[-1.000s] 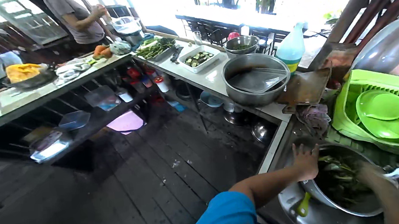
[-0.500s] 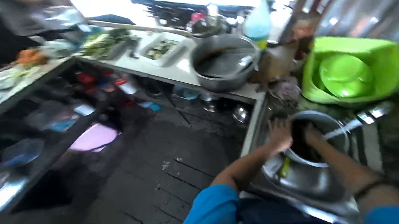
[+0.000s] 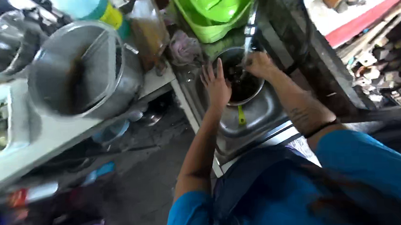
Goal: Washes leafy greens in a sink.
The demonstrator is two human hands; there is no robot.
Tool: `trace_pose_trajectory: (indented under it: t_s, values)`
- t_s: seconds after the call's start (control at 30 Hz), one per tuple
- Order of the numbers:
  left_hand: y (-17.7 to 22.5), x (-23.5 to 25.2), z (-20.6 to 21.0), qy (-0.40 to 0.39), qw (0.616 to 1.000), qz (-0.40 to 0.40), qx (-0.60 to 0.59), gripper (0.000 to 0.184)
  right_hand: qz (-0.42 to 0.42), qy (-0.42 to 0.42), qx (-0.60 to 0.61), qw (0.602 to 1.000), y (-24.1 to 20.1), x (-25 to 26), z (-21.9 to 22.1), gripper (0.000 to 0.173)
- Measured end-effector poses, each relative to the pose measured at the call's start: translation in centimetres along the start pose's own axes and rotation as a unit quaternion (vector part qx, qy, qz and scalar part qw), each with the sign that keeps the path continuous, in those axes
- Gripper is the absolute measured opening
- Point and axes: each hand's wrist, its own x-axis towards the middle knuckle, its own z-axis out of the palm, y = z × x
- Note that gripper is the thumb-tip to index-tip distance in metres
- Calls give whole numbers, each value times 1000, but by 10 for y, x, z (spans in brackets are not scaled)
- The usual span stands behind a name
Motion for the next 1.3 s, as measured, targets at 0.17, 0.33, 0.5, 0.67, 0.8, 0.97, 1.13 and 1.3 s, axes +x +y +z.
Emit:
trace_pose_trajectory:
  t_s: [0.17, 0.33, 0.5, 0.67, 0.8, 0.97, 1.13, 1.3]
  values:
    - [58, 50, 13, -146, 895, -96, -409, 35, -12, 201, 177, 963, 17, -58, 30, 21]
    - [94, 96, 48, -147, 808, -248, -514, 16, -78, 160, 171, 969, 31, -86, 50, 24]
    - [117, 90, 45, -90, 817, -251, -510, 41, -159, 124, 60, 978, 41, -98, 59, 22]
    - [110, 78, 33, -115, 892, -182, -397, 30, -175, 57, 12, 983, 44, -100, 67, 24]
    - [88, 61, 4, -295, 950, -31, -102, 46, -185, 48, 0, 982, 48, -102, 72, 28]
    - [62, 38, -30, -401, 907, 40, 125, 50, -195, 42, 6, 980, 50, -104, 71, 29]
    - [22, -1, -60, -293, 953, -19, -78, 45, -177, -32, 77, 981, 28, -134, 25, 31]
    - [-17, -28, -43, -194, 970, 93, 110, 40, -104, -94, 79, 987, 28, -176, 2, 33]
